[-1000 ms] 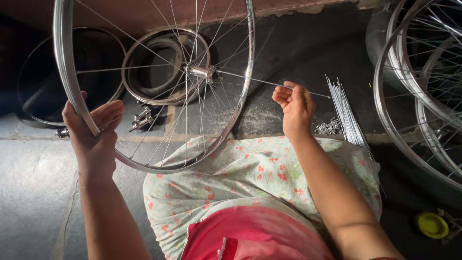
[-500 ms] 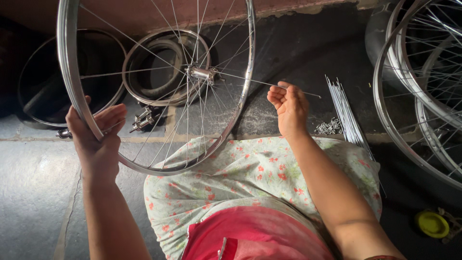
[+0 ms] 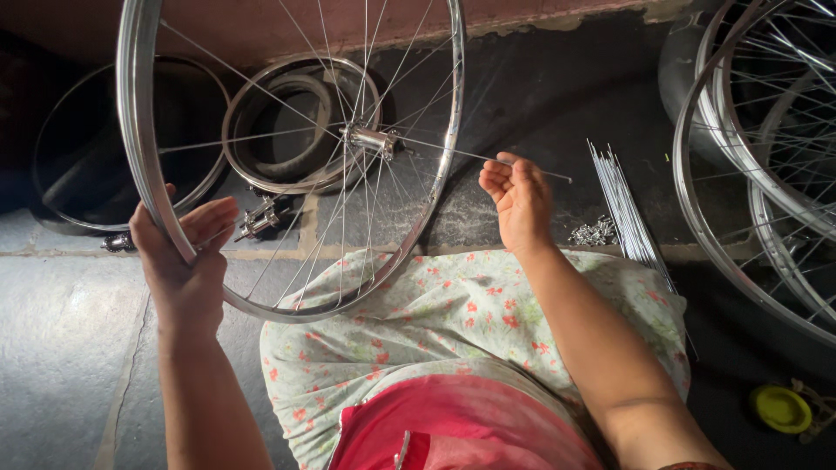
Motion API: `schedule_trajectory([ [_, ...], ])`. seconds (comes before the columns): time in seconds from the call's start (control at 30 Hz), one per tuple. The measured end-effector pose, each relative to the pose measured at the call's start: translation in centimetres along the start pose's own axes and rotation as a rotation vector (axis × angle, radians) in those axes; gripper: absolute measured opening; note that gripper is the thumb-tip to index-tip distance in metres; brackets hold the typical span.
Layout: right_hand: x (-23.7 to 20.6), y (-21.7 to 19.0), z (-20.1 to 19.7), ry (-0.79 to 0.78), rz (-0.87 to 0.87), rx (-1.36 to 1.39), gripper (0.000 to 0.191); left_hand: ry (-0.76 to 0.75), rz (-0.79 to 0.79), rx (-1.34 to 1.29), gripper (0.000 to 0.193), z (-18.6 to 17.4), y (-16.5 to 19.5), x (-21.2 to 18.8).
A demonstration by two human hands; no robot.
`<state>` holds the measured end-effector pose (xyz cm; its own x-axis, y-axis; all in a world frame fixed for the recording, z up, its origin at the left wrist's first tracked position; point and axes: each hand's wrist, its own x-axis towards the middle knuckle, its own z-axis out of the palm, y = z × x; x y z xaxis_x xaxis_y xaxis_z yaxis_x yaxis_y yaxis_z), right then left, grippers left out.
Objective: The person inserts bicycle spokes into the hub and rim of a bicycle wheel, threading them through the holes and securing them by hand. The person repeats this process for multiple spokes, gradually building the wheel structure.
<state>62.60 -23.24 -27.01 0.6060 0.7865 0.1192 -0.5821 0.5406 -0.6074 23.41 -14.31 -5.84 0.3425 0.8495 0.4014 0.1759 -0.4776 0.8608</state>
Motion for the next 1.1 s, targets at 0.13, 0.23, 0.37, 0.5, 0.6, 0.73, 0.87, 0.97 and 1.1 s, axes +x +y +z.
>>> schedule_trajectory([
  [0.13,-0.2,0.9,0.1,-0.011,0.047,0.024,0.031,0.037,-0.015,-0.033,0.087,0.7,0.3,-0.6],
  [0.23,-0.1,1.4,-0.1,0.004,0.133,0.011,0.031,0.051,-0.007,-0.078,0.087,2.0,0.9,-1.3],
  [0.37,0.6,1.7,-0.7,-0.001,0.210,0.035,0.029,0.088,-0.038,-0.160,0.094,4.5,1.8,-3.3],
  [0.5,1.4,2.0,-1.3,-0.009,0.234,0.043,0.029,0.118,-0.038,-0.188,0.096,6.0,1.9,-5.4],
  [0.6,1.6,2.1,-1.5,-0.031,0.249,0.042,0.029,0.141,-0.019,-0.237,0.097,6.2,1.4,-7.3],
  [0.73,1.6,2.3,-1.6,-0.049,0.269,0.026,0.028,0.172,0.018,-0.256,0.096,6.0,0.2,-10.4],
  [0.87,1.4,2.3,-1.7,-0.086,0.283,0.040,0.028,0.146,0.045,-0.175,0.092,6.1,-1.2,-12.2],
  [0.97,1.3,1.9,-1.7,-0.092,0.262,0.017,0.028,0.113,0.071,-0.156,0.091,7.0,-1.9,-13.3],
  [1.1,0.9,1.5,-1.2,-0.136,0.223,-0.034,0.029,0.127,0.071,-0.096,0.081,7.7,-2.7,-14.8],
])
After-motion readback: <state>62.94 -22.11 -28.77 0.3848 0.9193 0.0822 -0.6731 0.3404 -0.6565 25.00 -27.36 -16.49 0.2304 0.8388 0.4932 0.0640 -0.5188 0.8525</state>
